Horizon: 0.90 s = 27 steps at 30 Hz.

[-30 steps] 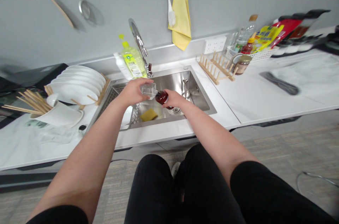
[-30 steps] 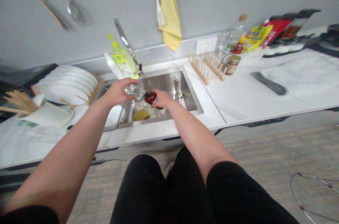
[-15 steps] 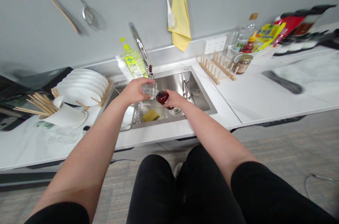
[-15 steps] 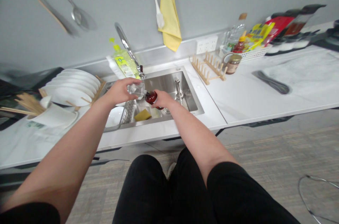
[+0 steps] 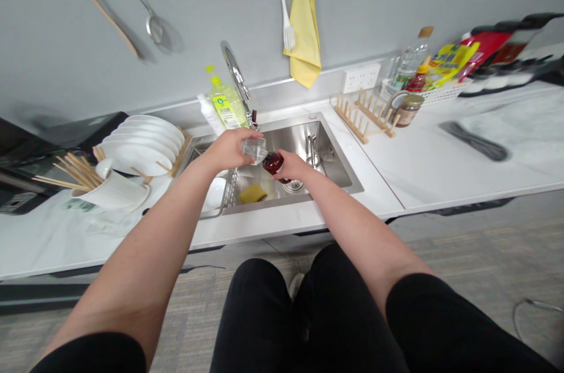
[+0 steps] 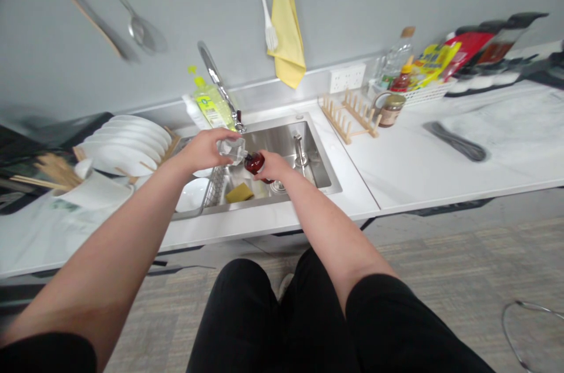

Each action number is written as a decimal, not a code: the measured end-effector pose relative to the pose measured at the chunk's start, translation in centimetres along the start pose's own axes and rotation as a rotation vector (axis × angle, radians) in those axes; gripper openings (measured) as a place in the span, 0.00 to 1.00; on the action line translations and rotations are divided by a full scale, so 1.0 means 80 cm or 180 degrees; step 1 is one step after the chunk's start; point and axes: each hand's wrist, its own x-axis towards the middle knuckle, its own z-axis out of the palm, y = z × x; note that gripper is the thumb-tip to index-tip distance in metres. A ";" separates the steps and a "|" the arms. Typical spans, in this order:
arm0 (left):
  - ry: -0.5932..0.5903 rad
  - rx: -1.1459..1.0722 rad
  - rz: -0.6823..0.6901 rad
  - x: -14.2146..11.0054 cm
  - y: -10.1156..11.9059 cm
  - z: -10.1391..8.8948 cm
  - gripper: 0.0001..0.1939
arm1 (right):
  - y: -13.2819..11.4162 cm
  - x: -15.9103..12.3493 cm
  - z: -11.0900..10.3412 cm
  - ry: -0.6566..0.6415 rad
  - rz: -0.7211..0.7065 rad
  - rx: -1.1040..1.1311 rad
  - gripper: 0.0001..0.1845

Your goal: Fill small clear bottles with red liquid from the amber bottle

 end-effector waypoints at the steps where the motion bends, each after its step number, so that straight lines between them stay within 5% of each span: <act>1: -0.0015 0.0008 -0.0001 0.001 0.000 -0.001 0.38 | 0.000 0.000 0.000 0.0001 0.0004 0.0001 0.45; 27: -0.0270 0.0293 0.0050 0.027 0.009 -0.020 0.41 | 0.007 0.004 0.005 0.0132 -0.0057 0.0162 0.43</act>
